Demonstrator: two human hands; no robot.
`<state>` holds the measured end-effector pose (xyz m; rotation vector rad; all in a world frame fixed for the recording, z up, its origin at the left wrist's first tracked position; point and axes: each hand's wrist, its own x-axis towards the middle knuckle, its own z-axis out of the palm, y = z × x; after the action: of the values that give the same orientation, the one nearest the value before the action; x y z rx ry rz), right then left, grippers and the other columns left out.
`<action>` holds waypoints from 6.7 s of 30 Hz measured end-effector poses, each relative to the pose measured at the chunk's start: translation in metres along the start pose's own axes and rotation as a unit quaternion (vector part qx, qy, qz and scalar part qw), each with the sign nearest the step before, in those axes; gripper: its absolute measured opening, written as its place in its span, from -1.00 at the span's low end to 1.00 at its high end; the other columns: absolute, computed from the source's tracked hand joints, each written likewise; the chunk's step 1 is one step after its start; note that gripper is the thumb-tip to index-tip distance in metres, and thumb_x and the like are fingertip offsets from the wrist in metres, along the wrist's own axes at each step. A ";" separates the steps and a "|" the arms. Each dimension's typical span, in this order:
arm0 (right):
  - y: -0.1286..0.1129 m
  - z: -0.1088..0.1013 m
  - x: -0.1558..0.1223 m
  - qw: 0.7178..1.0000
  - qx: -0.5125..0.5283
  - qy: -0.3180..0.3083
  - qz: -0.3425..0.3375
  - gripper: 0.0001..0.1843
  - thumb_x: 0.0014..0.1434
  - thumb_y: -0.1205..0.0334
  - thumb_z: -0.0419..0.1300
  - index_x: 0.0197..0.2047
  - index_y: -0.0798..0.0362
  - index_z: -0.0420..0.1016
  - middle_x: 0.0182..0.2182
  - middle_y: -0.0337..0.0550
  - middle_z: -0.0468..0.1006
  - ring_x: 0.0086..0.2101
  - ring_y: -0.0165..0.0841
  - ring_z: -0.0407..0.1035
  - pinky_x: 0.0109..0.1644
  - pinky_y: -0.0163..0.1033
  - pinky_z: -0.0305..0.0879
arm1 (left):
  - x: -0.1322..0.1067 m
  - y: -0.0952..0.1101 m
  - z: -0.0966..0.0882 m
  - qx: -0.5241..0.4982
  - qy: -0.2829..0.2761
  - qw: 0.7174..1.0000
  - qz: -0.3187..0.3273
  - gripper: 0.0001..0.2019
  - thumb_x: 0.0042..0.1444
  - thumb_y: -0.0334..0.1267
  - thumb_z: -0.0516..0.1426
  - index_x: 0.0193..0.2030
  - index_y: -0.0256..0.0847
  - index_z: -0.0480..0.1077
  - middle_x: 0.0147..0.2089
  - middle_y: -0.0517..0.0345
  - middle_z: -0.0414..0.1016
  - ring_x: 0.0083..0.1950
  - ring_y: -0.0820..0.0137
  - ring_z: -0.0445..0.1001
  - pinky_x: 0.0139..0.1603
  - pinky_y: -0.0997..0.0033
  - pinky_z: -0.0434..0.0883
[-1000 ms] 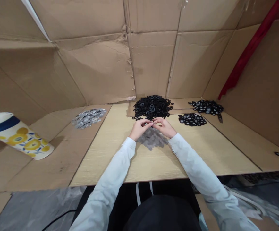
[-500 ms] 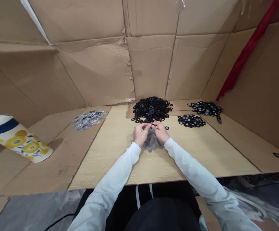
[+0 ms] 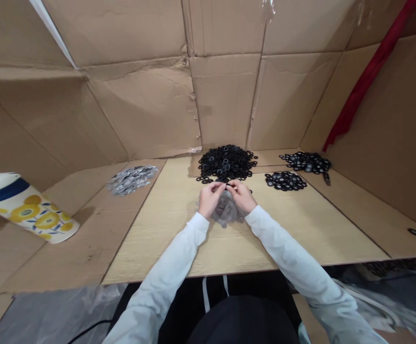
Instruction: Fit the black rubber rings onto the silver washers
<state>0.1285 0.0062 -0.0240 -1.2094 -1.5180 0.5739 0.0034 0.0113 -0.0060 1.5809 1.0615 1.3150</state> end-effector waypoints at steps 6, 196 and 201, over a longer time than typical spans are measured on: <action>0.003 -0.012 0.002 0.969 -0.199 -0.088 -0.119 -0.90 0.12 0.31 0.06 -0.35 0.07 0.39 -0.24 -0.02 0.42 -0.16 -0.21 0.18 0.00 -0.08 0.14 | 0.005 0.007 -0.023 0.255 -0.163 0.937 0.176 -0.82 0.12 -0.21 0.02 -0.40 -0.17 0.40 -0.37 0.13 0.38 -0.37 0.41 0.33 -0.26 0.45 0.26; -0.018 0.011 -0.001 0.940 0.293 0.145 0.096 -0.57 -0.24 0.11 0.31 -0.37 0.00 0.15 -0.55 -0.34 0.43 -0.52 -0.47 0.32 -0.43 -0.34 0.21 | -0.012 0.005 0.012 0.079 -0.008 0.995 0.056 -0.67 0.17 -0.04 -0.06 -0.52 -0.20 0.16 -0.54 0.25 0.19 -0.46 0.49 0.18 -0.39 0.50 0.11; -0.019 0.004 0.002 0.942 0.300 0.130 0.073 -0.51 -0.26 0.09 0.32 -0.36 0.00 0.11 -0.57 -0.36 0.43 -0.53 -0.47 0.30 -0.41 -0.32 0.20 | -0.011 0.007 0.012 0.114 -0.003 0.990 0.083 -0.69 0.19 -0.09 -0.07 -0.50 -0.21 0.17 -0.54 0.27 0.20 -0.46 0.50 0.19 -0.39 0.50 0.13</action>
<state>0.1174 0.0021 -0.0085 -0.8771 -0.9310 0.8636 0.0145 -0.0025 -0.0042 1.8760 1.1286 1.3354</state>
